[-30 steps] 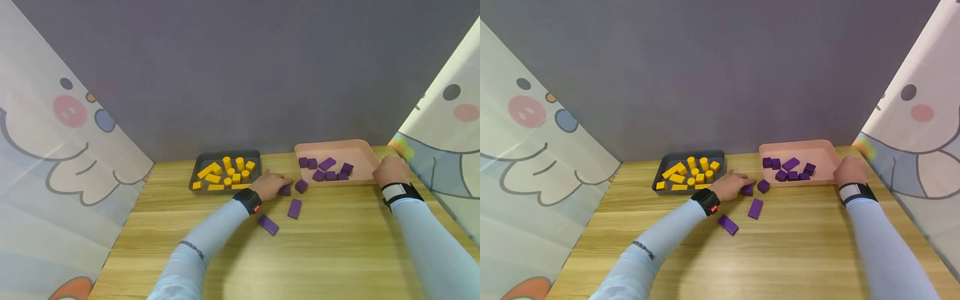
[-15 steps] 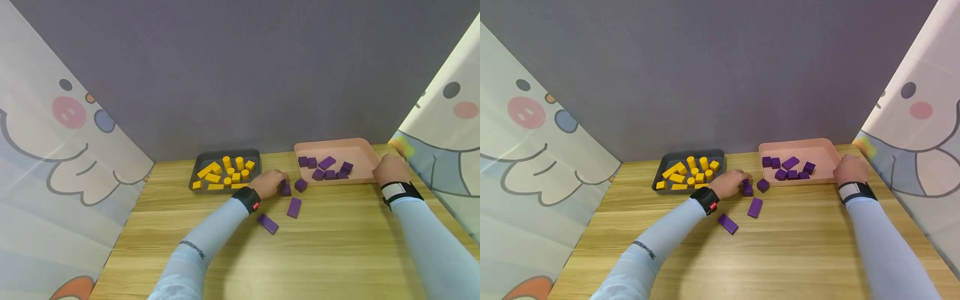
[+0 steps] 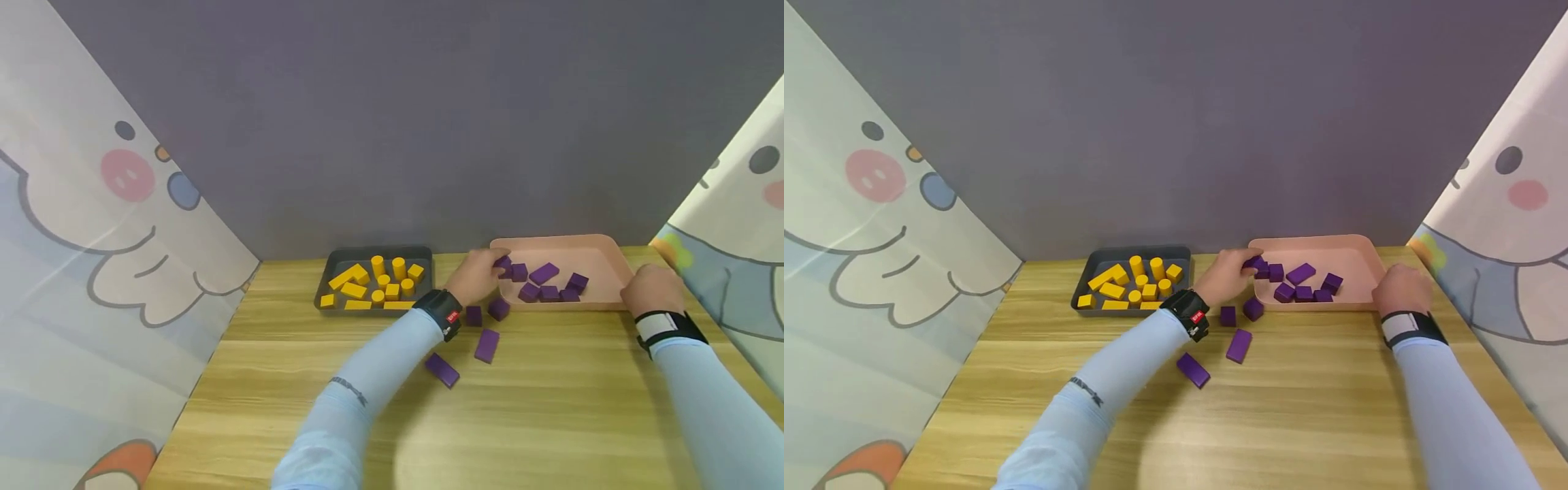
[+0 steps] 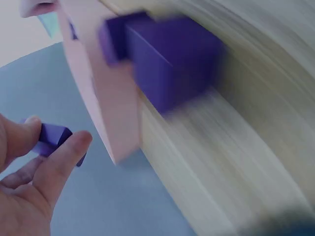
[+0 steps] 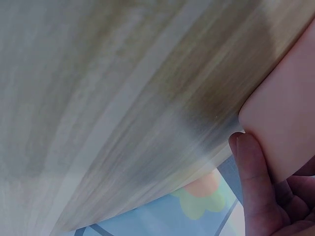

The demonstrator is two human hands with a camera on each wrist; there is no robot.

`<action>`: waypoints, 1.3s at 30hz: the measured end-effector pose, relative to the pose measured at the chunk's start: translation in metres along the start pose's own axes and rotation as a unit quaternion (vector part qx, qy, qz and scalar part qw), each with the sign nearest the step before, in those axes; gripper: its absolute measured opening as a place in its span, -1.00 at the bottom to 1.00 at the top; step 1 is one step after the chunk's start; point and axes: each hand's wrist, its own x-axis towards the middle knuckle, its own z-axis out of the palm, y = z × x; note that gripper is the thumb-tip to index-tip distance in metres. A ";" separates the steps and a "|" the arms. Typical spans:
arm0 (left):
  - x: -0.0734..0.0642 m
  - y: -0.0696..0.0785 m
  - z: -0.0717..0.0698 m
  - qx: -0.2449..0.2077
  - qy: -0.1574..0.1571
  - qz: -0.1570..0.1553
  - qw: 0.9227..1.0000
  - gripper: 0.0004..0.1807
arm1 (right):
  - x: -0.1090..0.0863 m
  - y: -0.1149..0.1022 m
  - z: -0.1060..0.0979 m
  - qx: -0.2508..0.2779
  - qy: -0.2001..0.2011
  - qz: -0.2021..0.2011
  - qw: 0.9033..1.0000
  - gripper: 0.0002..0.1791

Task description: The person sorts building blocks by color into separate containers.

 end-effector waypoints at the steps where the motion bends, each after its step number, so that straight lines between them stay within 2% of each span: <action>1: 0.004 0.007 0.003 -0.008 0.002 0.001 1.000 -0.50 | -0.002 0.002 0.000 -0.001 0.001 0.004 1.000 -0.74; 8: 0.027 0.044 0.027 -0.037 0.033 0.006 0.999 -0.44 | -0.010 0.004 0.003 -0.011 0.007 0.018 1.000 -0.68; 14: 0.039 0.060 0.050 -0.053 0.034 0.002 0.998 -0.41 | -0.011 -0.002 0.006 -0.002 0.013 0.017 1.000 -0.70; 19: 0.046 0.063 0.065 -0.036 0.048 -0.005 0.998 -0.45 | -0.011 -0.006 0.006 0.009 0.021 0.013 1.000 -0.71; 24: 0.053 0.067 0.075 -0.010 0.035 -0.007 0.999 -0.50 | -0.012 -0.003 0.003 0.009 0.020 0.024 0.999 -0.72; 36: 0.057 0.067 0.087 0.037 0.016 -0.031 0.999 -0.54 | -0.011 -0.007 0.006 -0.009 0.019 0.022 1.000 -0.69; 39: 0.057 0.064 0.086 0.038 0.013 -0.020 0.999 -0.58 | -0.011 -0.006 0.006 -0.004 0.015 0.027 1.000 -0.70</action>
